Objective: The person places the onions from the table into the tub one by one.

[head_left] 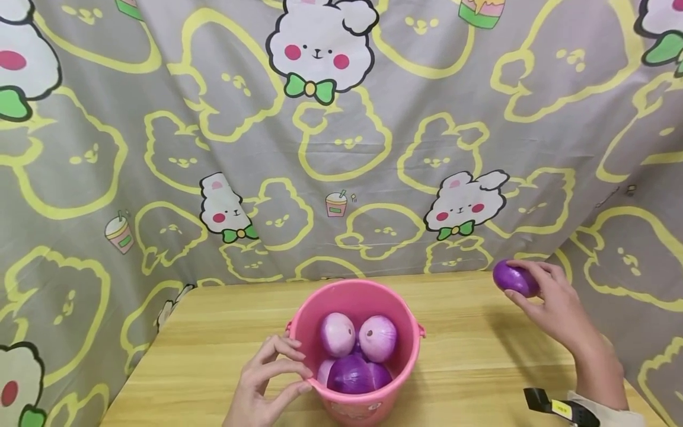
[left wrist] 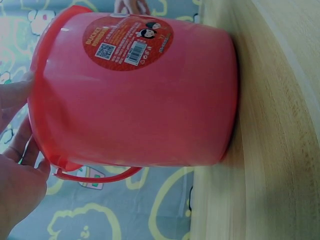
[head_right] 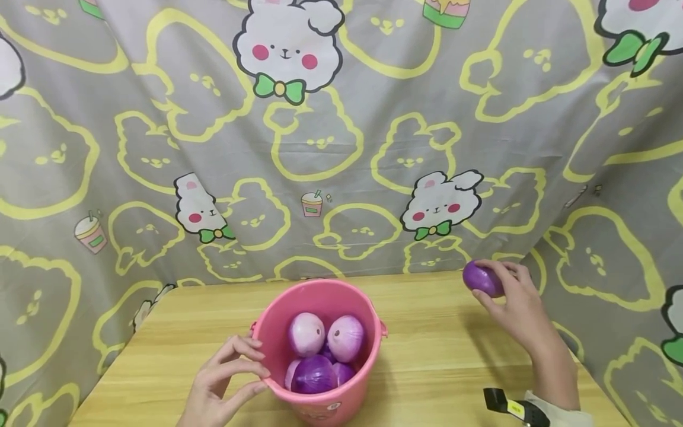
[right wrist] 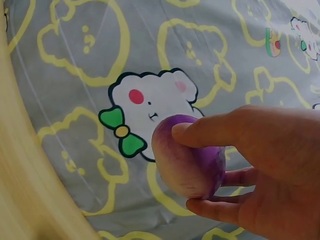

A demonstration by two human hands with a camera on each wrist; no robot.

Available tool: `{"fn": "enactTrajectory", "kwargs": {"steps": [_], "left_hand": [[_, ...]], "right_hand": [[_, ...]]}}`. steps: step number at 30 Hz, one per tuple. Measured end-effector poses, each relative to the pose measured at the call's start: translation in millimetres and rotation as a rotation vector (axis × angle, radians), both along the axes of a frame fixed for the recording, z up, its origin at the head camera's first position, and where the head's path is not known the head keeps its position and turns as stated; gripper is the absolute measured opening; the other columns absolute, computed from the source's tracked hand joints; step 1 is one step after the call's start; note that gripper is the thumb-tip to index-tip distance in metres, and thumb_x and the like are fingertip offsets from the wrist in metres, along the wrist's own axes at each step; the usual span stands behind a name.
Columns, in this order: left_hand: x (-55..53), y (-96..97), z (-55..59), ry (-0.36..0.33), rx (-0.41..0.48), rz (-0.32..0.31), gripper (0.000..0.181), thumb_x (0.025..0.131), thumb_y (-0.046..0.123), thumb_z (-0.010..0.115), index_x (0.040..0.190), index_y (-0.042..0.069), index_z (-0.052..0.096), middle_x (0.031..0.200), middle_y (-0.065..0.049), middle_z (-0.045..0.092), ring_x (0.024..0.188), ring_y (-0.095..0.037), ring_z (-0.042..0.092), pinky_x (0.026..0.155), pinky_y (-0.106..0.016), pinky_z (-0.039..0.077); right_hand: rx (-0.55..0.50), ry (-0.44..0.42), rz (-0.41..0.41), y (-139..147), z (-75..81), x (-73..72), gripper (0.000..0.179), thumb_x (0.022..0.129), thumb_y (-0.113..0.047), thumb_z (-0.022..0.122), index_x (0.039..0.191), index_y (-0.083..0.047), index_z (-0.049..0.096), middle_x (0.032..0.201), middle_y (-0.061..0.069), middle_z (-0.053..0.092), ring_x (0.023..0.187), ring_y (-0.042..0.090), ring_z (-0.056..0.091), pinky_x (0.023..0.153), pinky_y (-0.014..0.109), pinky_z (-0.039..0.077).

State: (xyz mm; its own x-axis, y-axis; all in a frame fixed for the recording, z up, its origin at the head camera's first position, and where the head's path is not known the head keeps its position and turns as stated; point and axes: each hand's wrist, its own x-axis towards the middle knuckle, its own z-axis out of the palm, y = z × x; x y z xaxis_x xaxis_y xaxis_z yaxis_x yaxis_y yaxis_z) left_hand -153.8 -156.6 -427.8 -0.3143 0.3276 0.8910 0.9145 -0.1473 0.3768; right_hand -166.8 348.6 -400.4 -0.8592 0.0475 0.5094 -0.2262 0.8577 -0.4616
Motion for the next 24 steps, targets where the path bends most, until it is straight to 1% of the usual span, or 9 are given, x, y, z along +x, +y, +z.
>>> {"fn": "enactTrajectory", "kwargs": {"steps": [7,14,17,24], "left_hand": [[0.4,1.1,-1.6,-0.005,-0.005,0.007,0.024,0.080,-0.006,0.082,0.102,0.001,0.074,0.107,-0.015,0.062,0.115,-0.028,0.055,0.114,-0.032,0.038],[-0.6,0.2,-2.0,0.005,0.003,0.008,0.023,0.081,-0.005,0.082,0.102,0.001,0.074,0.107,-0.015,0.062,0.115,-0.028,0.055,0.116,-0.033,0.035],[-0.4,-0.1,-1.4,0.005,0.004,0.008,0.023,0.081,-0.005,0.082,0.102,0.001,0.074,0.106,-0.015,0.062,0.115,-0.028,0.055,0.116,-0.033,0.035],[1.3,-0.3,0.5,-0.010,-0.010,0.017,0.025,0.080,-0.007,0.082,0.102,0.002,0.075,0.107,-0.014,0.062,0.115,-0.028,0.055,0.114,-0.033,0.037]], "right_hand": [[0.024,0.001,0.016,-1.7,8.5,4.8,0.055,0.089,-0.016,0.081,0.138,-0.008,0.056,0.134,0.037,0.039,0.111,0.056,0.046,0.075,0.074,0.042],[0.033,0.019,0.046,-12.6,16.6,6.8,0.055,0.086,-0.013,0.083,0.135,-0.011,0.059,0.132,0.036,0.041,0.113,0.055,0.045,0.075,0.075,0.041],[0.036,0.027,0.057,-17.4,19.6,8.1,0.054,0.086,-0.014,0.083,0.134,-0.012,0.060,0.132,0.035,0.042,0.114,0.054,0.044,0.075,0.073,0.041],[0.062,0.034,0.074,-26.6,24.4,12.1,0.055,0.087,-0.016,0.084,0.136,-0.014,0.059,0.132,0.034,0.042,0.110,0.055,0.048,0.073,0.073,0.045]]}}
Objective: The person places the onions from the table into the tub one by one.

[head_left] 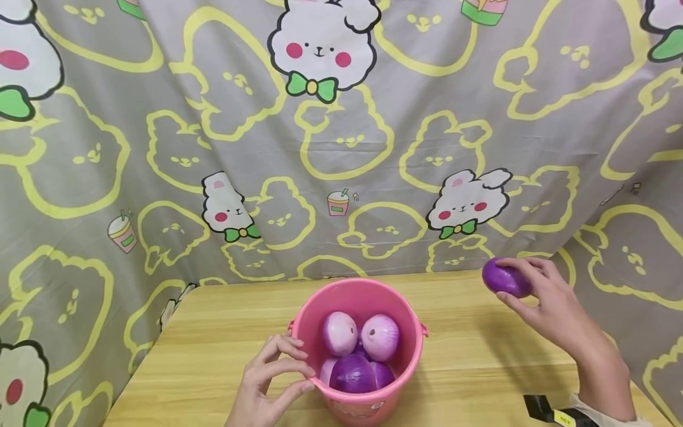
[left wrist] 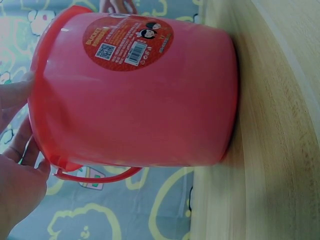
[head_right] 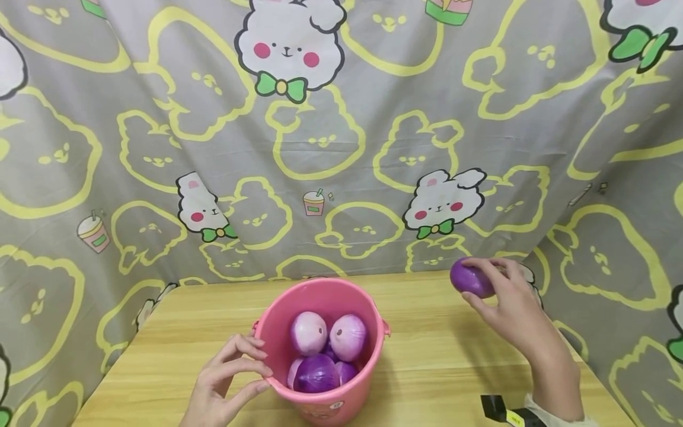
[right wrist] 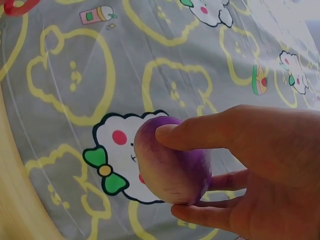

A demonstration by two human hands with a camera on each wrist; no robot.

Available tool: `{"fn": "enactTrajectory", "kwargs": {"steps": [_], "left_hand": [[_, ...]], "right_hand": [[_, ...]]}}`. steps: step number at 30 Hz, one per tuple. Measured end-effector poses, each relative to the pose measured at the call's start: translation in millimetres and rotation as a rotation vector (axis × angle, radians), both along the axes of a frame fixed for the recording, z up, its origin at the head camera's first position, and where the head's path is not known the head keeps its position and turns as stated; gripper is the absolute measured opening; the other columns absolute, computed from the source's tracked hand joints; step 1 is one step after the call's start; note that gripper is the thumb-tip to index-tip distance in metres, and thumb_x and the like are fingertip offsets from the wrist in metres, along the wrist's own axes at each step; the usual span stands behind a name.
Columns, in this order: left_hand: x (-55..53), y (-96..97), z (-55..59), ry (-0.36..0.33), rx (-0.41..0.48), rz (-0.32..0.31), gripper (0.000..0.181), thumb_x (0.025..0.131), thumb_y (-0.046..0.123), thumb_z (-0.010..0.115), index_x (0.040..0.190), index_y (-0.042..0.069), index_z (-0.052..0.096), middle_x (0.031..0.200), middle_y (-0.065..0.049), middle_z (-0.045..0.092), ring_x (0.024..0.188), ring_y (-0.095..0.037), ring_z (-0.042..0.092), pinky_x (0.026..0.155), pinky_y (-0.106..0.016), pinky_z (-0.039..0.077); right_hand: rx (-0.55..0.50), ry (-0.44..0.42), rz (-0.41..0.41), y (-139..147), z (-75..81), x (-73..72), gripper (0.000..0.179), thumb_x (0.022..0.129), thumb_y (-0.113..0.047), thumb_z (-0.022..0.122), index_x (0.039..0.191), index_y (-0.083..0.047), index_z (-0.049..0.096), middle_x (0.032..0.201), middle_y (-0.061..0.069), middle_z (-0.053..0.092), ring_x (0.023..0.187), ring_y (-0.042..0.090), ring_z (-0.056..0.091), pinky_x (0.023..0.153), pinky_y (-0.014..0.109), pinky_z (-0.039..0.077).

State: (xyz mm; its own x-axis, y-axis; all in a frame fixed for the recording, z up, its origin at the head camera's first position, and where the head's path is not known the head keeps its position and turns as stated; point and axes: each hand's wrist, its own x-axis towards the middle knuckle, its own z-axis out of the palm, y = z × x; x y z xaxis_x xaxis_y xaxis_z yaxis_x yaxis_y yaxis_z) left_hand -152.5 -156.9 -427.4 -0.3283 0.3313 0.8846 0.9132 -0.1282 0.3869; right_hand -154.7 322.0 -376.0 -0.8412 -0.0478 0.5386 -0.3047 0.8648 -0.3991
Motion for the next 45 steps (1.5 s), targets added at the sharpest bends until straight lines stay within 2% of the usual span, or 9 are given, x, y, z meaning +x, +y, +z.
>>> {"fn": "enactTrajectory", "kwargs": {"steps": [4,11,18,27,35,45], "left_hand": [[0.6,0.4,0.0,-0.010,-0.005,0.002,0.026,0.079,-0.008,0.082,0.102,0.003,0.075,0.107,-0.014,0.062,0.115,-0.028,0.055,0.114,-0.032,0.037],[-0.1,0.2,-0.6,-0.003,-0.007,0.000,0.026,0.079,-0.008,0.082,0.102,0.003,0.075,0.107,-0.014,0.062,0.115,-0.028,0.055,0.113,-0.032,0.037],[0.2,-1.1,-1.3,-0.005,-0.004,0.002,0.025,0.080,-0.007,0.082,0.102,0.003,0.075,0.107,-0.014,0.062,0.115,-0.027,0.055,0.114,-0.032,0.036],[0.1,-0.7,-0.7,-0.006,-0.006,0.002,0.026,0.079,-0.007,0.082,0.102,0.002,0.075,0.107,-0.014,0.062,0.115,-0.028,0.055,0.114,-0.032,0.037],[0.5,0.3,0.6,0.000,-0.004,0.000,0.026,0.079,-0.008,0.082,0.102,0.002,0.075,0.107,-0.014,0.062,0.115,-0.028,0.055,0.111,-0.031,0.039],[2.1,0.8,2.1,-0.004,-0.004,0.003,0.026,0.079,-0.008,0.082,0.102,0.003,0.074,0.106,-0.014,0.062,0.115,-0.028,0.055,0.111,-0.031,0.040]], "right_hand": [[0.007,0.006,0.011,-6.3,2.7,1.6,0.056,0.086,-0.017,0.084,0.136,-0.016,0.060,0.133,0.033,0.043,0.109,0.055,0.050,0.074,0.072,0.047],[0.020,0.021,0.025,-17.1,6.5,3.4,0.056,0.086,-0.017,0.085,0.136,-0.018,0.060,0.132,0.029,0.045,0.114,0.053,0.045,0.073,0.071,0.046],[0.018,0.052,0.058,-28.9,11.9,7.1,0.057,0.085,-0.017,0.085,0.137,-0.020,0.061,0.134,0.024,0.048,0.114,0.049,0.047,0.075,0.066,0.048],[0.040,0.091,0.064,-38.1,18.0,10.7,0.057,0.085,-0.018,0.086,0.136,-0.021,0.062,0.137,0.022,0.049,0.114,0.051,0.047,0.071,0.064,0.047],[0.049,0.107,0.061,-43.7,22.0,13.3,0.056,0.085,-0.020,0.085,0.136,-0.022,0.062,0.138,0.023,0.050,0.113,0.052,0.049,0.070,0.067,0.047],[0.037,0.126,0.105,-50.5,27.6,17.8,0.059,0.086,-0.018,0.085,0.139,-0.023,0.061,0.142,0.020,0.049,0.112,0.048,0.054,0.073,0.068,0.049]]}}
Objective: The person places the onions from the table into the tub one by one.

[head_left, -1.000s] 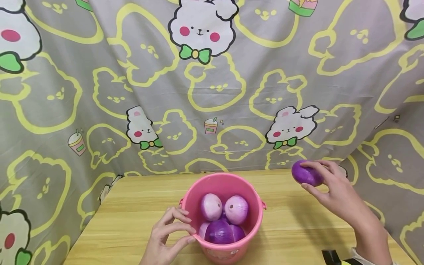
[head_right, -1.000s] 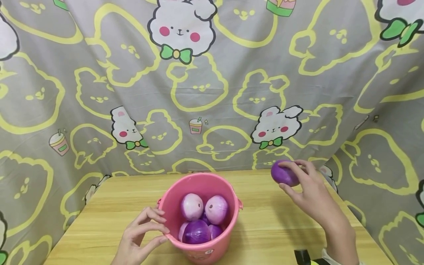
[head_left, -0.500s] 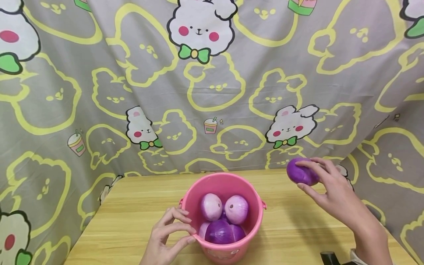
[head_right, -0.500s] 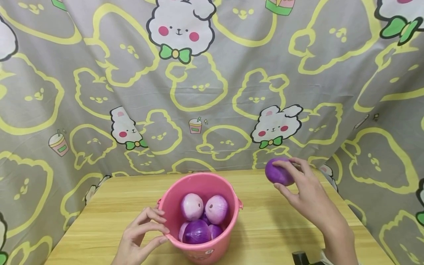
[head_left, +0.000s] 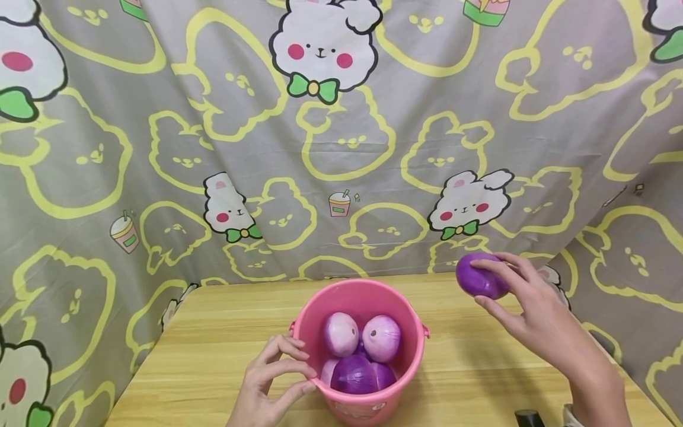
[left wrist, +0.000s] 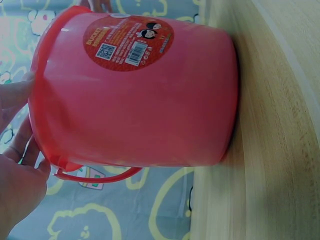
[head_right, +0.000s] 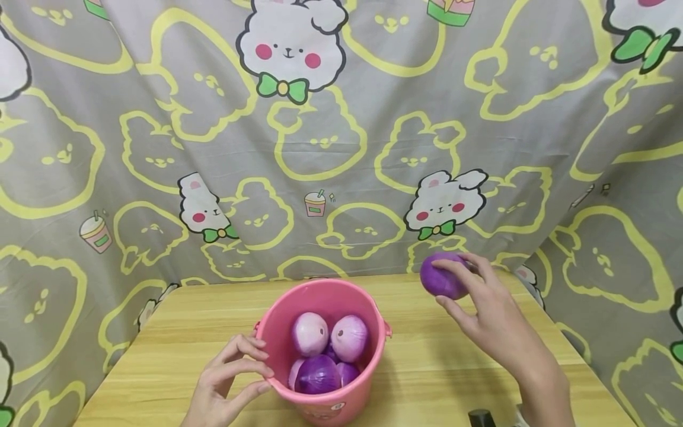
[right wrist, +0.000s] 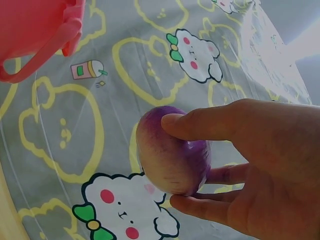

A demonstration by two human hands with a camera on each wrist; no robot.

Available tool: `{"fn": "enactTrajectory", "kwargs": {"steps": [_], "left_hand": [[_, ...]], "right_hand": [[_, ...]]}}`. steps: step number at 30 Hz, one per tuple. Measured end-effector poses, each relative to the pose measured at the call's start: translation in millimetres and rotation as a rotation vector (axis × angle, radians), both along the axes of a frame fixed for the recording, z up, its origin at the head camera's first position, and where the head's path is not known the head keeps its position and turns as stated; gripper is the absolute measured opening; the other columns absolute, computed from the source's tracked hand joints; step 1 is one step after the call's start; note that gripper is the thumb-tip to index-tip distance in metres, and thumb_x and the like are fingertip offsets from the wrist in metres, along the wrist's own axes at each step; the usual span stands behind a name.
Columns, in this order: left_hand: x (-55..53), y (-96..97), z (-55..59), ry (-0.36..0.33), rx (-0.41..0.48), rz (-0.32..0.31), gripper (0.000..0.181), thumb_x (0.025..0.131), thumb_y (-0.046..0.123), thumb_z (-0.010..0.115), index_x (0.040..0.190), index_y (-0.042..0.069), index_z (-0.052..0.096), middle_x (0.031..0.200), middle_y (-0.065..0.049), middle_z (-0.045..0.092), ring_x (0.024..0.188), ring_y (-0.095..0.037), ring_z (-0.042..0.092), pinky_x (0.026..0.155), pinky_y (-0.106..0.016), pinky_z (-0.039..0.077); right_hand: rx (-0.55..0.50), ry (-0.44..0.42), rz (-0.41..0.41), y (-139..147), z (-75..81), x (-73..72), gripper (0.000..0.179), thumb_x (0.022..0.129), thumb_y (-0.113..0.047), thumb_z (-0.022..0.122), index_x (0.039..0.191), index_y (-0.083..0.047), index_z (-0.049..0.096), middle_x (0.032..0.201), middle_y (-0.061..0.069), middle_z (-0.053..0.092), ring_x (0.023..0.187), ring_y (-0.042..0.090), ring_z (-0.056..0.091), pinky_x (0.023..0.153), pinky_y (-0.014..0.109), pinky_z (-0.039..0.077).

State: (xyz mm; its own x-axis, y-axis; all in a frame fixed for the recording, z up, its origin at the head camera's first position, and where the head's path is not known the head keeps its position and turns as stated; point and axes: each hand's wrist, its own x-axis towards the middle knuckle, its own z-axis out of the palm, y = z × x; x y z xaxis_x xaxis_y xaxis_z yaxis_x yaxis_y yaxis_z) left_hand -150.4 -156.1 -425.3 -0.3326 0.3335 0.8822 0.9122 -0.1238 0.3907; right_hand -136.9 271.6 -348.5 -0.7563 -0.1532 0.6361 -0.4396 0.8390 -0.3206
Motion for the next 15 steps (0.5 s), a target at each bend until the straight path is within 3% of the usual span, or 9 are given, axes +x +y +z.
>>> {"fn": "enactTrajectory", "kwargs": {"steps": [15], "left_hand": [[-3.0,0.2,-1.9,0.008,0.005,-0.011,0.025,0.080,-0.007,0.082,0.101,0.002,0.074,0.107,-0.014,0.062,0.115,-0.028,0.055,0.113,-0.032,0.037]], "right_hand": [[0.005,0.035,0.001,-10.4,5.8,6.2,0.063,0.082,-0.012,0.088,0.138,-0.027,0.063,0.146,0.015,0.050,0.118,0.040,0.055,0.079,0.061,0.053]]}}
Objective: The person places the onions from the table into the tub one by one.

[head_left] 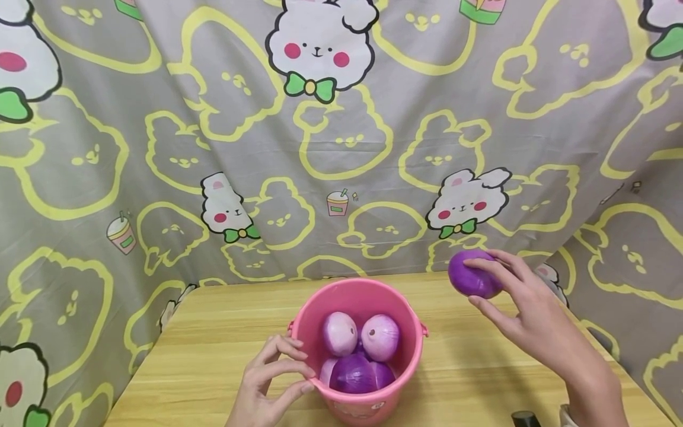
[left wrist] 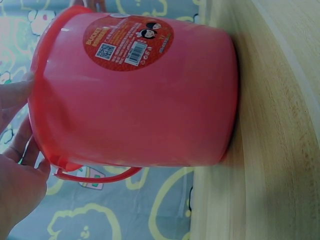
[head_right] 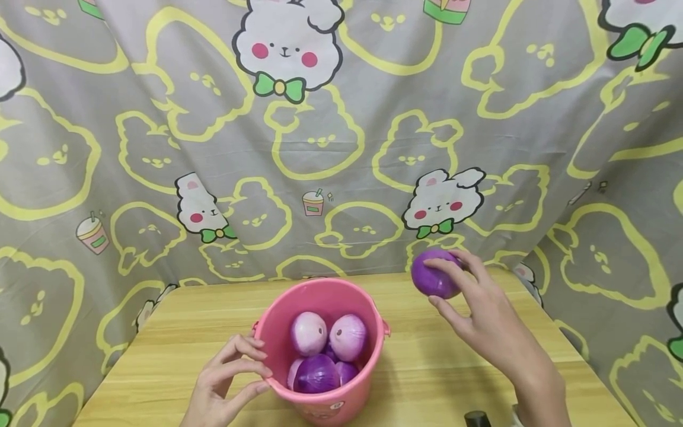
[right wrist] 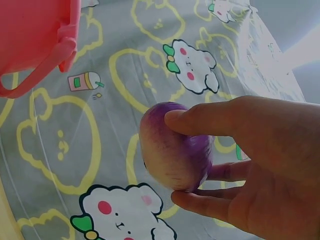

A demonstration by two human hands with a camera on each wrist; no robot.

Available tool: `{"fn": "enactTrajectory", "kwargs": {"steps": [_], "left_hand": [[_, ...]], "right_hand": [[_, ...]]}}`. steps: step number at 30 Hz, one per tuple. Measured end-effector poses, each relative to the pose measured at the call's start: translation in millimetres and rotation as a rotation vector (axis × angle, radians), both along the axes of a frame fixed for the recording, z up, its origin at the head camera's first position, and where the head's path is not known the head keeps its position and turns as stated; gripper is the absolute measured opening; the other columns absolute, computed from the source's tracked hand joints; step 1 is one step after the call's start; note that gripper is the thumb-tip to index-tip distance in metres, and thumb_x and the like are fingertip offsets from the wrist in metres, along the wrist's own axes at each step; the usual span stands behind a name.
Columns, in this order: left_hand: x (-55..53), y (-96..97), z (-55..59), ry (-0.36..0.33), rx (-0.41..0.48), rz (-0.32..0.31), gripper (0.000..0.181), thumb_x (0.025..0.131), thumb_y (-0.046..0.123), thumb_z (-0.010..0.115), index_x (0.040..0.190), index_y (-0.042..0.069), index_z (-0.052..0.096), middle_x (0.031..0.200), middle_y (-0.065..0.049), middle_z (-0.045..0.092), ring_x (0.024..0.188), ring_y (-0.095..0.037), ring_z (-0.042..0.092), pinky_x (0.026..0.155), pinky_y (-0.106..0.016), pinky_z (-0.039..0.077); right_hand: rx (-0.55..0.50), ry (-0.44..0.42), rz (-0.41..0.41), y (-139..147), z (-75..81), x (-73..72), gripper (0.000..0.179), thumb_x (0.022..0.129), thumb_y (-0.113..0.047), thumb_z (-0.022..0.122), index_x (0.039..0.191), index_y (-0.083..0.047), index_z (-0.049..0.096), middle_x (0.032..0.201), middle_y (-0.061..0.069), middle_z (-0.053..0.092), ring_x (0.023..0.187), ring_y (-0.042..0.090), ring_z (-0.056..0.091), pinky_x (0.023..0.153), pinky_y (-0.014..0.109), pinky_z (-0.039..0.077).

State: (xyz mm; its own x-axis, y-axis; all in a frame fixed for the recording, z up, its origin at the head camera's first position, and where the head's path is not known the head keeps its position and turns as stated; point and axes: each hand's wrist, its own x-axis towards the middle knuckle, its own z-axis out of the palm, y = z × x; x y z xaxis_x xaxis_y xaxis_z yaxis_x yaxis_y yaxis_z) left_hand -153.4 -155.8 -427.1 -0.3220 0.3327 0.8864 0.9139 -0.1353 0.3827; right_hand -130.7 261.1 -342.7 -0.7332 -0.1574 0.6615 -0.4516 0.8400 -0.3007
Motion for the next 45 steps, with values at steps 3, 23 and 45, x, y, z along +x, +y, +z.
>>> {"fn": "enactTrajectory", "kwargs": {"steps": [3,23,45], "left_hand": [[-0.1,-0.2,-0.5,-0.001,0.000,-0.003,0.025,0.079,-0.007,0.082,0.101,0.002,0.074,0.107,-0.014,0.062,0.115,-0.028,0.055,0.113,-0.032,0.038],[0.4,-1.1,-3.2,-0.003,0.000,-0.007,0.025,0.080,-0.008,0.082,0.102,0.002,0.074,0.107,-0.014,0.061,0.115,-0.028,0.055,0.112,-0.031,0.039],[0.3,1.0,2.6,0.002,0.006,-0.007,0.021,0.082,-0.005,0.081,0.101,0.001,0.074,0.106,-0.014,0.062,0.115,-0.028,0.056,0.114,-0.033,0.037]], "right_hand": [[0.008,0.007,0.001,-3.5,1.8,1.3,0.065,0.081,-0.012,0.088,0.138,-0.028,0.063,0.147,0.014,0.050,0.120,0.039,0.056,0.080,0.059,0.054],[-0.016,-0.017,0.117,-25.3,2.3,4.7,0.065,0.083,-0.012,0.087,0.140,-0.031,0.062,0.153,-0.001,0.048,0.127,0.028,0.057,0.101,0.005,0.033],[-0.045,-0.050,0.266,-52.9,0.0,3.3,0.066,0.083,-0.014,0.088,0.140,-0.030,0.060,0.151,0.000,0.049,0.129,0.022,0.056,0.096,0.025,0.054]]}}
